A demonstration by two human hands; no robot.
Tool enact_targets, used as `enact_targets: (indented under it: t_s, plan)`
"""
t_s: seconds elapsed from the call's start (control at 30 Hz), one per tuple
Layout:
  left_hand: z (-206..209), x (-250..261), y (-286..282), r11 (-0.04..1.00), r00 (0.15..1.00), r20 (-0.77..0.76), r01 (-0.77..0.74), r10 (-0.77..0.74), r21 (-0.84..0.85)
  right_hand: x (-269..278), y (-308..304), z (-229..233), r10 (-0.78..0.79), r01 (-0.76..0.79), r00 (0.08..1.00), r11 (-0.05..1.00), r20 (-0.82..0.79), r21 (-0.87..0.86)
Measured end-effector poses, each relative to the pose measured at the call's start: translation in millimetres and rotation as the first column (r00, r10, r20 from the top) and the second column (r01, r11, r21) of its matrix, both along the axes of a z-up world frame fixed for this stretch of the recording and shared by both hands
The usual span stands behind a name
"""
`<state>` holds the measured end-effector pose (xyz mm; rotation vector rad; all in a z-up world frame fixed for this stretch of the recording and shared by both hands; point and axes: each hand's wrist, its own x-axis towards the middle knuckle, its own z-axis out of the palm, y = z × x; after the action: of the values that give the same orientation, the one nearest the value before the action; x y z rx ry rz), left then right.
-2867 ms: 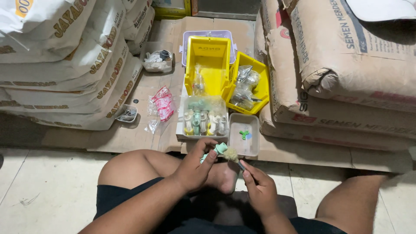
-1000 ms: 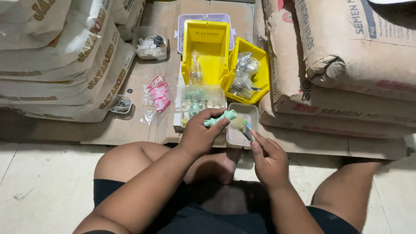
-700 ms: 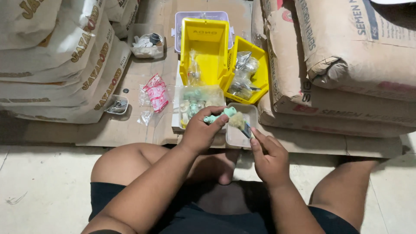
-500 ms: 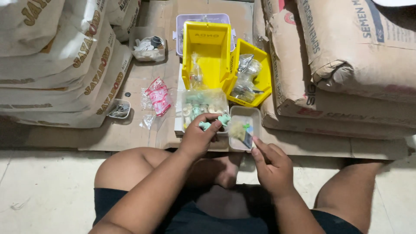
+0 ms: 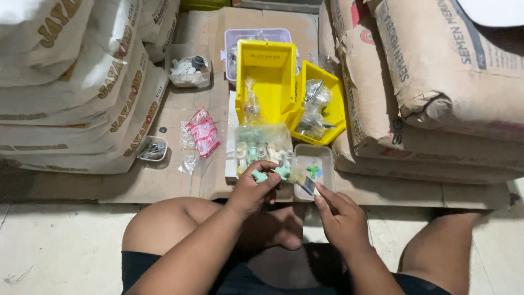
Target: Sorting small plastic components and placing them into bags and storage bins
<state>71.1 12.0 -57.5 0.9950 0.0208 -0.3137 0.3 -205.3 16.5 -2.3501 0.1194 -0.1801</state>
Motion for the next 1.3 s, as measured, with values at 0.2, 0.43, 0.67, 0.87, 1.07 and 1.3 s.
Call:
enact_targets:
  t_s: [0.2,0.43,0.67,0.87,1.07,1.3]
  plan:
    - [-3.5,2.1,-2.3,0.985,1.000,-0.012,-0.012,0.010,-0.171,-4.7,2.4,-5.7,0.170,-0.160,0.977,0.984,0.129,-0.080]
    - [8.7,-1.8,-4.3,0.978,0.999,-0.025,0.025,-0.031,-0.206,-14.0,-0.5,6.3,0.166,-0.175,0.959,0.984,0.228,0.022]
    - [-3.1,-4.3,-8.7,0.925,0.988,-0.114,0.058,-0.108,-0.376,-20.5,-0.7,12.0,0.000,-0.002,0.996,1.000,-0.085,-0.029]
    - [3.5,-10.5,-16.9,0.913,0.985,-0.115,0.072,-0.128,-0.401,-32.4,-1.6,13.1,0.097,-0.097,0.987,0.995,0.128,-0.007]
    - [12.7,-13.3,-24.8,0.894,0.983,-0.118,0.073,-0.138,-0.441,-39.5,-9.3,22.8,0.031,-0.031,0.997,1.000,0.074,-0.005]
    - [12.7,-19.4,-28.5,0.880,0.976,-0.118,0.106,-0.180,-0.462,-47.2,-16.8,13.1,0.112,-0.117,0.992,0.987,0.053,0.106]
